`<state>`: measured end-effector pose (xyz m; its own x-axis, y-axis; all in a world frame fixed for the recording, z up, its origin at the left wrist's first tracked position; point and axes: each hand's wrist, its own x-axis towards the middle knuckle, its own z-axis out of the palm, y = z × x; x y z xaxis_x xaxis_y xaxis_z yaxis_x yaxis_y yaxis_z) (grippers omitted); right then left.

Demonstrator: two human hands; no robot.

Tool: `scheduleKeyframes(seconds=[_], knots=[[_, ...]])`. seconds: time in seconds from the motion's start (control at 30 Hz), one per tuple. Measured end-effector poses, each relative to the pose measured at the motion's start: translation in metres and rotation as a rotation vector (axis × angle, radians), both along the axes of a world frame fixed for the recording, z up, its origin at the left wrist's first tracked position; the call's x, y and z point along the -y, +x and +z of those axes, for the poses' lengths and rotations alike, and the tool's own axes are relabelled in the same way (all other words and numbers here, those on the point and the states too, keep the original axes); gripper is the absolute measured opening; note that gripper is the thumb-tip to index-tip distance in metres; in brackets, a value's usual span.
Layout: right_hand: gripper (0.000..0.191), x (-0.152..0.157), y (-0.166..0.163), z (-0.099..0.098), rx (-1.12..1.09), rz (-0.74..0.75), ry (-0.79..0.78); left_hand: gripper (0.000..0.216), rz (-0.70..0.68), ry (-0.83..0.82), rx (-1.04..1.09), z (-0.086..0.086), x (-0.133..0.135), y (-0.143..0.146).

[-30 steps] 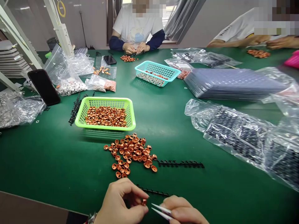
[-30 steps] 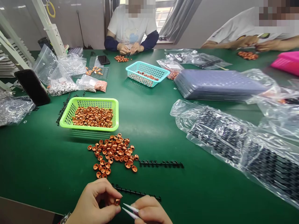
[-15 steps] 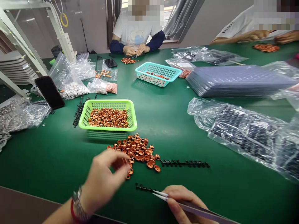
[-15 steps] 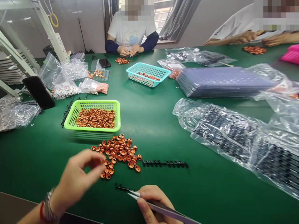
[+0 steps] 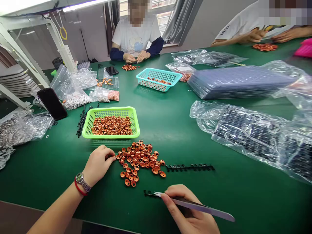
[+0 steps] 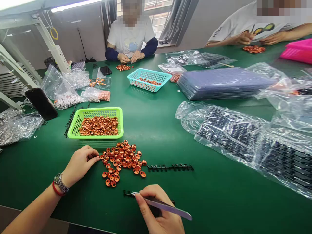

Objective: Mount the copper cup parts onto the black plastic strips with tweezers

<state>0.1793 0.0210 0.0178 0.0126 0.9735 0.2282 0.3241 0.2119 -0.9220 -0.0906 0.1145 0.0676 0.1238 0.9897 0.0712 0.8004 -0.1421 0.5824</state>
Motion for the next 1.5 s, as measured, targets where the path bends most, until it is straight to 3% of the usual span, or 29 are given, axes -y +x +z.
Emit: scheduleKeyframes(seconds=[0.1, 0.2, 0.27, 0.37, 0.67, 0.87, 1.2, 1.37, 1.5], knots=[[0.014, -0.003, -0.007, -0.002, 0.015, -0.011, 0.011, 0.012, 0.008, 0.005, 0.029, 0.003, 0.013, 0.005], [0.015, -0.004, -0.011, -0.004, 0.042, -0.015, 0.023, 0.013, -0.045, -0.046, 0.126, 0.007, 0.044, 0.024], [0.016, -0.005, -0.011, -0.005, 0.054, -0.007, 0.044, 0.011, -0.121, -0.156, 0.298, 0.005, 0.067, 0.042], [0.018, -0.005, -0.011, -0.005, 0.074, 0.011, 0.058, 0.013, -0.180, -0.224, 0.381, -0.005, 0.091, 0.064], [0.019, -0.009, -0.011, 0.000, 0.038, 0.036, 0.062, 0.023, -0.312, 0.204, 0.117, -0.045, 0.104, 0.072], [0.023, -0.012, -0.012, 0.007, -0.053, 0.044, 0.046, 0.024, -0.286, 0.217, 0.135, -0.055, 0.109, 0.070], [0.023, -0.016, -0.015, 0.008, -0.180, 0.015, -0.003, 0.021, -0.230, 0.149, 0.227, -0.045, 0.107, 0.068], [0.024, -0.014, -0.008, 0.011, -0.258, -0.037, -0.032, 0.010, -0.028, -0.079, 0.498, -0.043, 0.110, 0.070], [0.013, -0.002, 0.001, 0.007, -0.348, 0.014, 0.029, 0.013, 0.079, -0.266, 0.647, -0.041, 0.111, 0.076]])
